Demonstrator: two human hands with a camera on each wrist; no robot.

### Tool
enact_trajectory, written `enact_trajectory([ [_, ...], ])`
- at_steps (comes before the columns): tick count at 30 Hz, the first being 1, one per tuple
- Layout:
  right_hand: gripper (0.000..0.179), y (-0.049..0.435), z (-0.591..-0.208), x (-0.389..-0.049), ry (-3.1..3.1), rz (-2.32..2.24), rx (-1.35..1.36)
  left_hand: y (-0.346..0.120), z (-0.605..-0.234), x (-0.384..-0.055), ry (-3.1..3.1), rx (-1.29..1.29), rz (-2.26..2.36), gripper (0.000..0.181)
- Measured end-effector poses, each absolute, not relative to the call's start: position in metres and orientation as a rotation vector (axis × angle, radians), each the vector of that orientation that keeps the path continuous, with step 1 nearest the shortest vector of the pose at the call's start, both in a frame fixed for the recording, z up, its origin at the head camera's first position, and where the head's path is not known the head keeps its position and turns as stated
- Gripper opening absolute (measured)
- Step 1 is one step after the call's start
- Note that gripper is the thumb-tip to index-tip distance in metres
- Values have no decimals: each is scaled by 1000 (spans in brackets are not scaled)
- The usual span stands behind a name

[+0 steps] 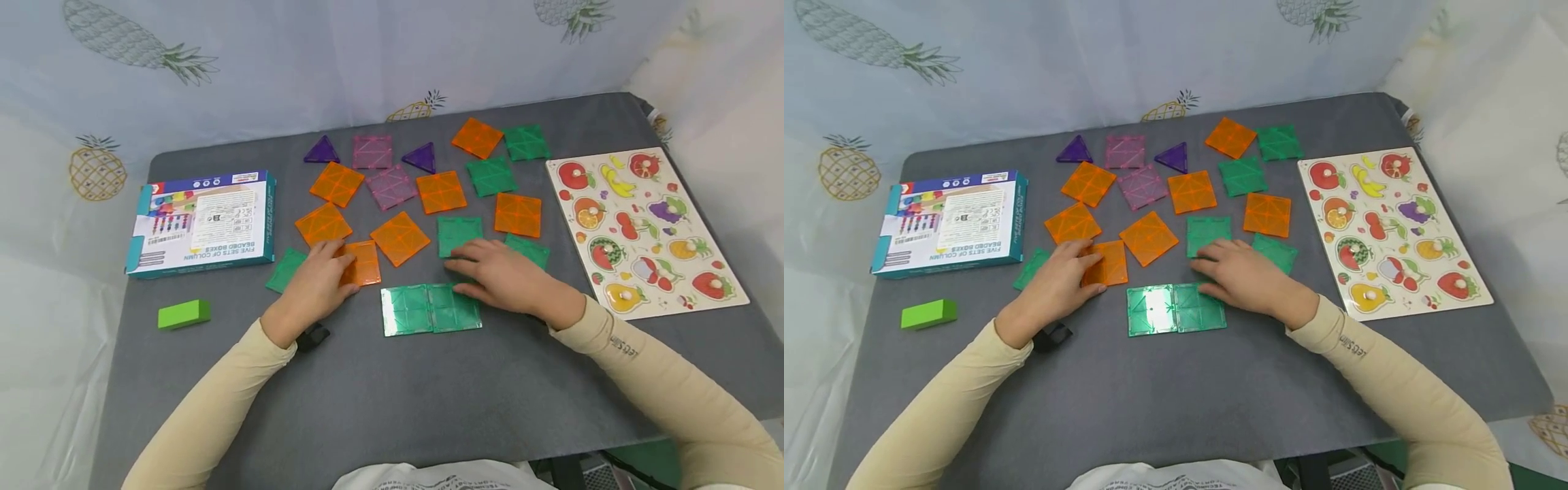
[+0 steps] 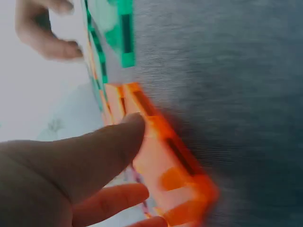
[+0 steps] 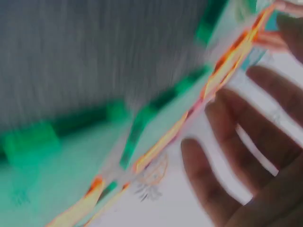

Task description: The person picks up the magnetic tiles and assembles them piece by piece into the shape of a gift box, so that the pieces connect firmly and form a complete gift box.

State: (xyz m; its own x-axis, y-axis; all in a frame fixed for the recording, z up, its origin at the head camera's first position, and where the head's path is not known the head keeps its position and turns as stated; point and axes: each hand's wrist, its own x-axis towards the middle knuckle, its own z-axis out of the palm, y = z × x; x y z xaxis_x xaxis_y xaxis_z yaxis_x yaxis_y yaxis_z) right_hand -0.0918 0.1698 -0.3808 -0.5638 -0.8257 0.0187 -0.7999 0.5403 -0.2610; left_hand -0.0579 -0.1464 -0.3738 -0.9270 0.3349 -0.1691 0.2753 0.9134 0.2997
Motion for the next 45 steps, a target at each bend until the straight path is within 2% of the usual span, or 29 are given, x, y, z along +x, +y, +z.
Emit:
enact_trajectory([
  [4, 47, 176, -378, -113, 2791, -334, -1257, -123, -369, -72, 2868, 442, 431, 60],
  [9, 56, 175, -383, -126, 2776, -282, -1128, -89, -371, -94, 2852, 436, 363, 74],
  [14, 65, 173, -387, -130, 2745, -267, -1051, -77, -376, -104, 2870, 465, 271, 67],
  [24, 71, 175, -389, -133, 2765, -262, -1061, -91, -373, -89, 2767, 697, 314, 56],
  [36, 86, 173, -387, -131, 2763, -298, -1167, -101, -379, -71, 2736, 631, 245, 64],
  [45, 84, 163, -377, -122, 2697, -288, -1271, -110, -382, -65, 2696, 651, 259, 66],
])
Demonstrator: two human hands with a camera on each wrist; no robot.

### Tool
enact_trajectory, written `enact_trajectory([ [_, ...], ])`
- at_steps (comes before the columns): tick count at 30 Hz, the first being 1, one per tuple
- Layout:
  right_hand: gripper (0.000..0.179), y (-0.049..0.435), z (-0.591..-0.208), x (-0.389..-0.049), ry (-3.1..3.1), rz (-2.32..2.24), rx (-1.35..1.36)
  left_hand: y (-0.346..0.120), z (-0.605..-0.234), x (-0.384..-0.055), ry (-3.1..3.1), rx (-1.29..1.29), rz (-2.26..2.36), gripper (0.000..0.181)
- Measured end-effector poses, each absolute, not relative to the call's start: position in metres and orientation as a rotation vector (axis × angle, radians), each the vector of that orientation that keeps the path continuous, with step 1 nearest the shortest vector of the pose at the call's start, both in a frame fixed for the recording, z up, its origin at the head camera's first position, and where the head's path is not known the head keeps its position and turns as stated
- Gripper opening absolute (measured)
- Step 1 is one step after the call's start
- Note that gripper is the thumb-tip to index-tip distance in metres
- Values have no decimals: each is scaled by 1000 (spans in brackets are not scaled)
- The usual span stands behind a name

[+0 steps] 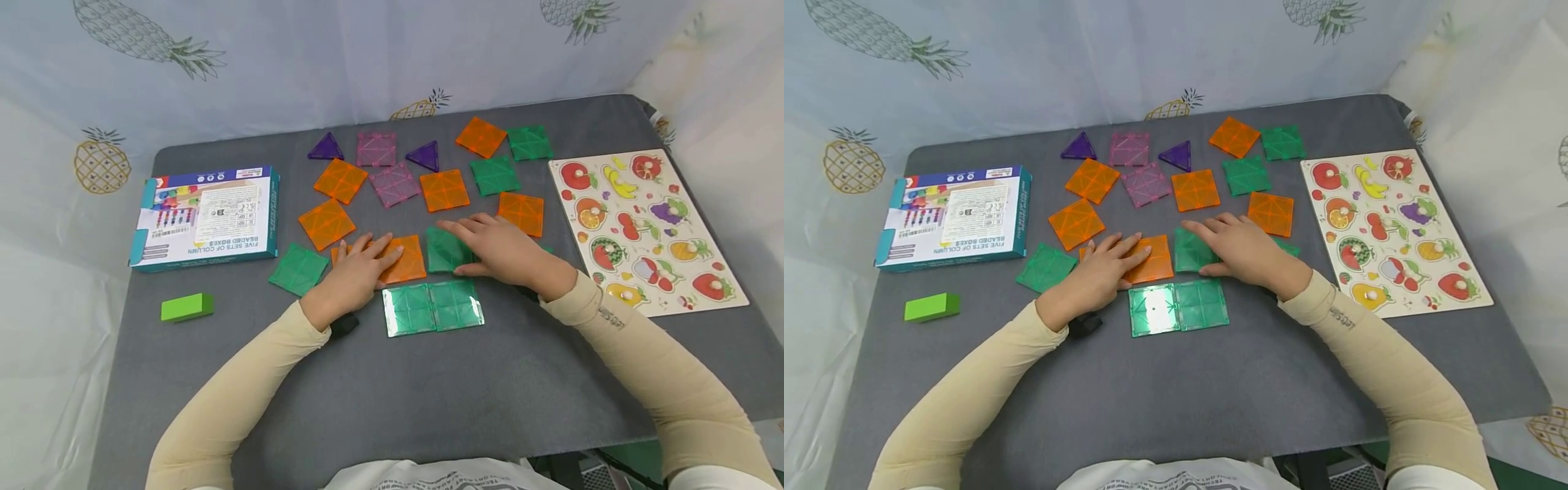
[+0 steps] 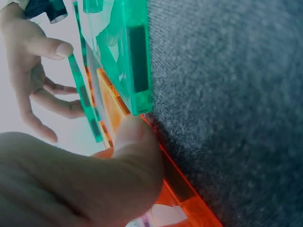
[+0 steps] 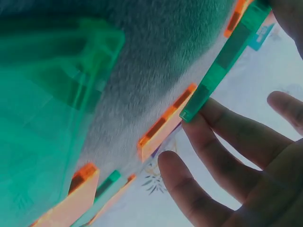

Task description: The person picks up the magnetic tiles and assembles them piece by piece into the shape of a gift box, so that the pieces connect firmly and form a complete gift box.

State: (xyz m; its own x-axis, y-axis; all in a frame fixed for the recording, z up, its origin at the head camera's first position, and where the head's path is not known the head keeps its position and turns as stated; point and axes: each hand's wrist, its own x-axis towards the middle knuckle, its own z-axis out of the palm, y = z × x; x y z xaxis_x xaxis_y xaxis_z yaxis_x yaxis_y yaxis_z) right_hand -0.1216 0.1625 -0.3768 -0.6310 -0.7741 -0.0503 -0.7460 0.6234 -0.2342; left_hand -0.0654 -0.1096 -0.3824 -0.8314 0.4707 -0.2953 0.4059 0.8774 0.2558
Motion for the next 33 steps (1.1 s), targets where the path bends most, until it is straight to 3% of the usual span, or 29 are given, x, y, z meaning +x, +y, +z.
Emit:
enact_trajectory([
  [15, 70, 155, -386, -118, 2617, -318, -1256, -118, -386, -64, 2631, 680, 331, 72],
  [23, 91, 134, -386, -94, 2478, -204, -1356, -119, -382, -64, 2652, 672, 312, 70],
  [33, 91, 128, -385, -85, 2429, -110, -1252, -121, -381, -64, 2731, 647, 413, 73],
])
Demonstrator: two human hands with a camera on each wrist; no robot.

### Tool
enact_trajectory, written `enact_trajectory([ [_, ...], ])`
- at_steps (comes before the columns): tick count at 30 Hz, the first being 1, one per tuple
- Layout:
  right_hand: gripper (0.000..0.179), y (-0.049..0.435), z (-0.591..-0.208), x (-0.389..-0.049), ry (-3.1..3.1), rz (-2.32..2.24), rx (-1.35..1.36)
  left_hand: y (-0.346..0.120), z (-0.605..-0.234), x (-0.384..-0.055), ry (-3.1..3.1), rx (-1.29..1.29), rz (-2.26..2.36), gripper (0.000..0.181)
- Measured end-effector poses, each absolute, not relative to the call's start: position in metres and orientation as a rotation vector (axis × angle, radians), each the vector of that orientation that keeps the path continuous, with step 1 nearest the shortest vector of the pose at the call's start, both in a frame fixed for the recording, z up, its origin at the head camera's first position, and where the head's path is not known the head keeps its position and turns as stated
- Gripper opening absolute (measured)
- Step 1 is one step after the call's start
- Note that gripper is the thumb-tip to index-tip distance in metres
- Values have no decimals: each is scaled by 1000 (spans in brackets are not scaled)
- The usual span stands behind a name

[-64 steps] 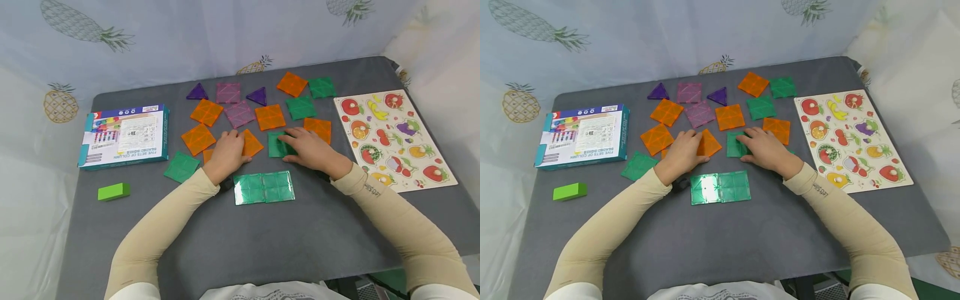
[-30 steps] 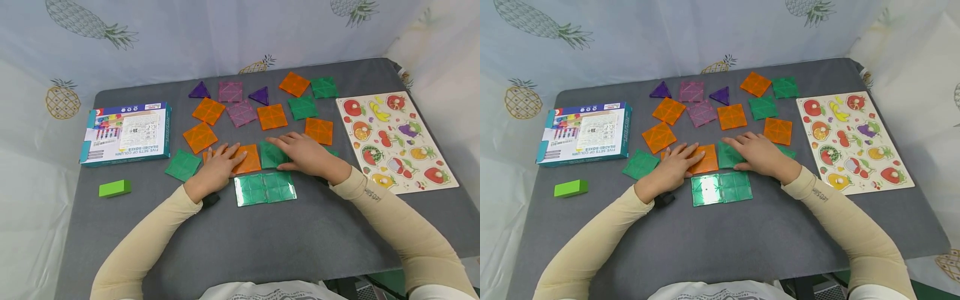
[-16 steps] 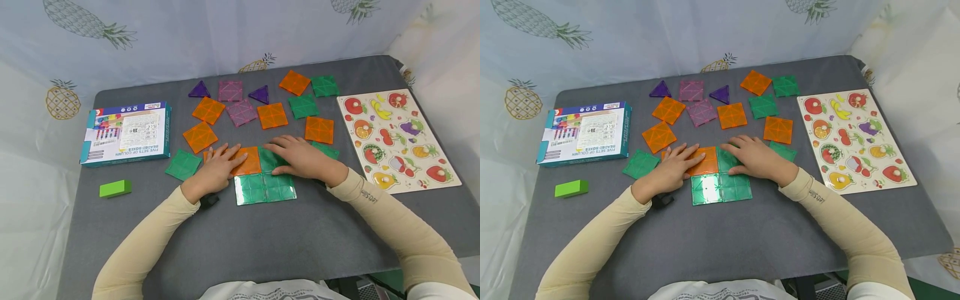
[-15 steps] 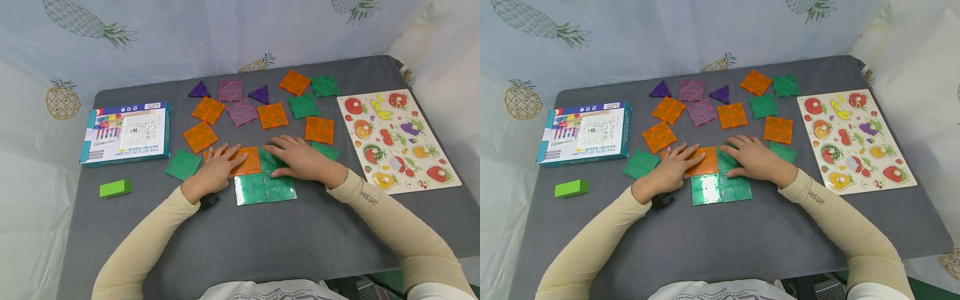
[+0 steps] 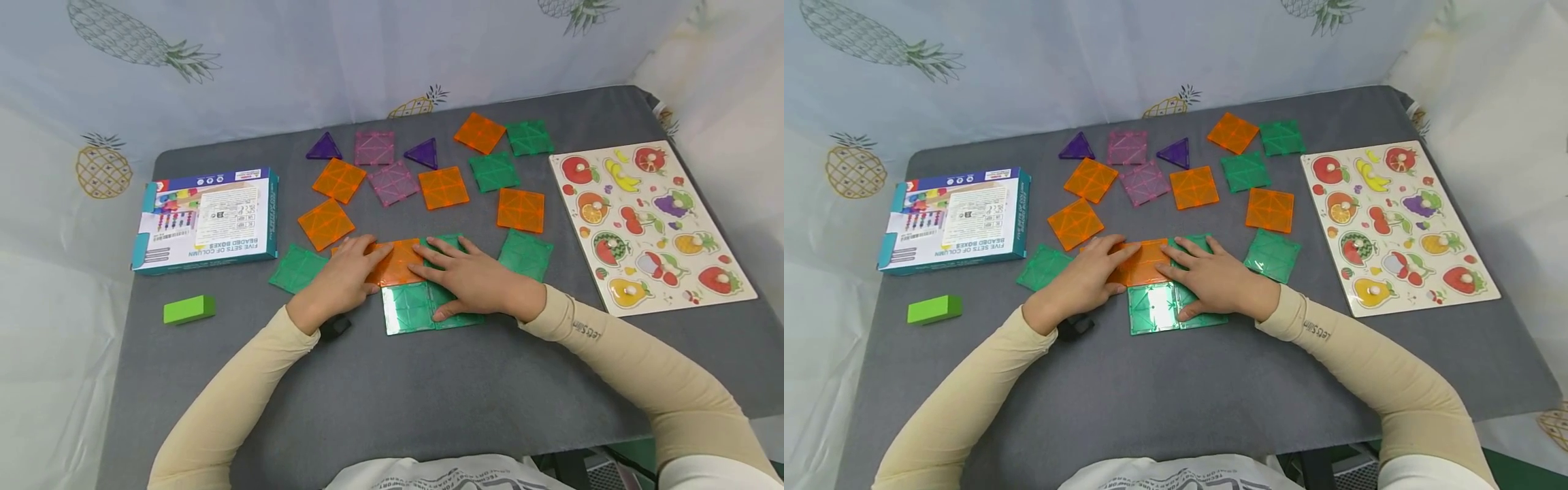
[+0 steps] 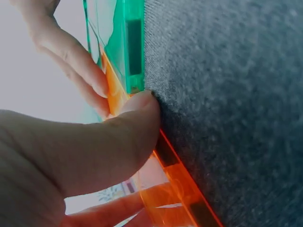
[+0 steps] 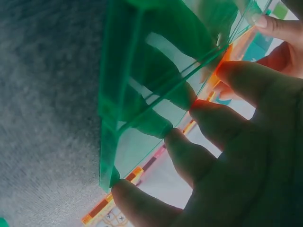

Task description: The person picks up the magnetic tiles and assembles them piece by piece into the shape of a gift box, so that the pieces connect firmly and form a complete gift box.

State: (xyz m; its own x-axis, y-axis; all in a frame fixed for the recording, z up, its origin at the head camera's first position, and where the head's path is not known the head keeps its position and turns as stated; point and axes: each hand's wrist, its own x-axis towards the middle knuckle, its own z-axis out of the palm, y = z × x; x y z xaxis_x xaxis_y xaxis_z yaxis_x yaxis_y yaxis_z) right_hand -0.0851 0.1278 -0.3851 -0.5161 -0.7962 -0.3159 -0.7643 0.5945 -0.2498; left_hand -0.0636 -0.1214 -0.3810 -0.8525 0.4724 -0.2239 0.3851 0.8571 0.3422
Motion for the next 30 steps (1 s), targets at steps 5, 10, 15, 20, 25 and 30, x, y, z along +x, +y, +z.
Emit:
enact_trajectory([
  [5, 92, 129, -386, -84, 2439, -106, -1246, -123, -382, -63, 2749, 674, 446, 75],
  [10, 91, 132, -386, -87, 2467, -110, -1196, -126, -383, -59, 2807, 680, 425, 77],
  [15, 92, 135, -383, -92, 2471, -129, -1170, -126, -384, -56, 2863, 619, 409, 78],
  [20, 91, 137, -385, -95, 2441, -155, -1169, -123, -384, -64, 2871, 651, 420, 77],
  [25, 91, 138, -387, -96, 2430, -181, -1163, -122, -379, -73, 2864, 718, 402, 77],
  [30, 91, 138, -386, -96, 2421, -203, -1164, -120, -378, -78, 2809, 789, 372, 77],
])
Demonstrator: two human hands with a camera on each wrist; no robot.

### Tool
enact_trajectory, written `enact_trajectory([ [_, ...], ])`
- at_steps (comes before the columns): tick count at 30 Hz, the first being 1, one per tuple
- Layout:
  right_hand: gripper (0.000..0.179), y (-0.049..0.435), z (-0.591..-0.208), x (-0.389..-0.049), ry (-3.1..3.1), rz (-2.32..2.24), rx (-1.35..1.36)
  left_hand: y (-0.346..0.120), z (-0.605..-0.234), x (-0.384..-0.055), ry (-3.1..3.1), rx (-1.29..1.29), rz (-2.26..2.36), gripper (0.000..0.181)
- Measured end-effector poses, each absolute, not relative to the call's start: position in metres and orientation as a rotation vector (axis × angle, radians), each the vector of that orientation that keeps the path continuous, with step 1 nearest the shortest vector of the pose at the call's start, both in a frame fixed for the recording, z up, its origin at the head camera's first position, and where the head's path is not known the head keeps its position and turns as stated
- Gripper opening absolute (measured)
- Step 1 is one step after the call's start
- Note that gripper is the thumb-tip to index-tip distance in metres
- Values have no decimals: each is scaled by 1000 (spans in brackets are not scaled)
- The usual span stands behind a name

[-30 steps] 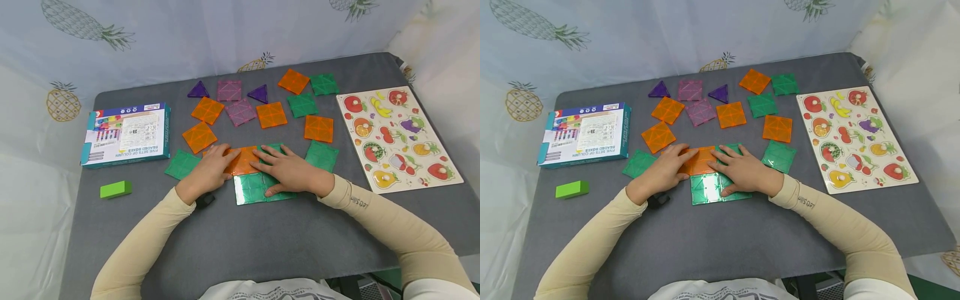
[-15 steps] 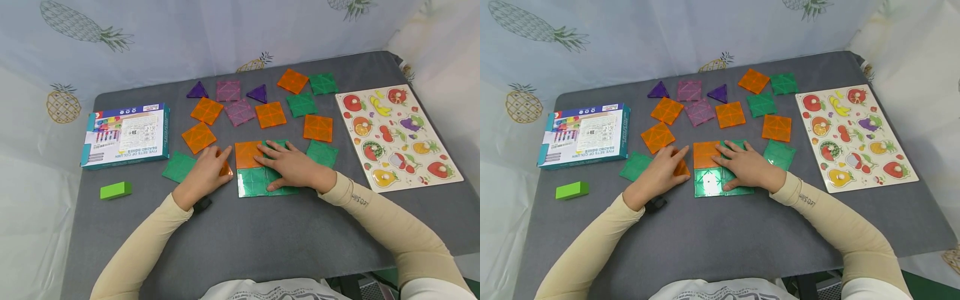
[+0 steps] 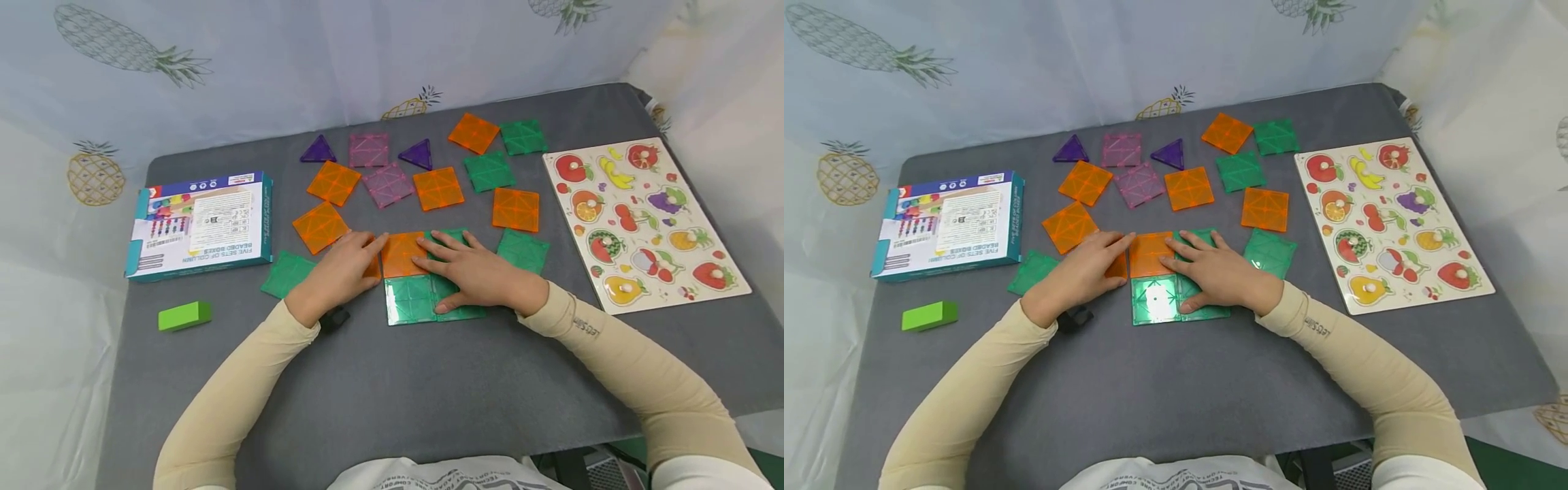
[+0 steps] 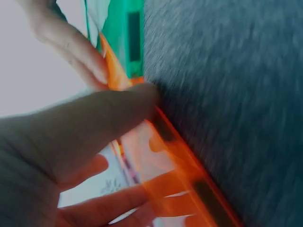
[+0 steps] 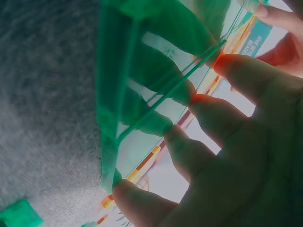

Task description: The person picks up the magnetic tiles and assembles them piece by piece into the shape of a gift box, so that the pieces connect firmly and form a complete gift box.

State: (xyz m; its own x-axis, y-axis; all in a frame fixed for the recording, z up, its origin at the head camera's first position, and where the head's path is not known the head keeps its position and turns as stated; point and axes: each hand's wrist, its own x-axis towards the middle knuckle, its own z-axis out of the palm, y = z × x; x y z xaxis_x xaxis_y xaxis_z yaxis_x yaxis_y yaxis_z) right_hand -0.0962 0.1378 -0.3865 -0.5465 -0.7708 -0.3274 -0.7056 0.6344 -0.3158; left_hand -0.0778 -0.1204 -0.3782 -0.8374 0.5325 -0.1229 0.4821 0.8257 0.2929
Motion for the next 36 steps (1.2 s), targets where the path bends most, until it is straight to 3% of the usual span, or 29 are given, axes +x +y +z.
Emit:
enact_trajectory([
  [10, 91, 135, -385, -96, 2425, -210, -1152, -129, -375, -70, 2817, 671, 444, 77],
  [20, 93, 138, -387, -95, 2423, -220, -1175, -173, -369, -19, 2983, -39, 244, 71],
  [28, 92, 139, -386, -94, 2431, -240, -1164, -186, -380, -10, 2988, -93, 327, 52],
  [36, 92, 140, -387, -94, 2426, -250, -1173, -193, -377, -1, 2966, 1, 423, 58],
])
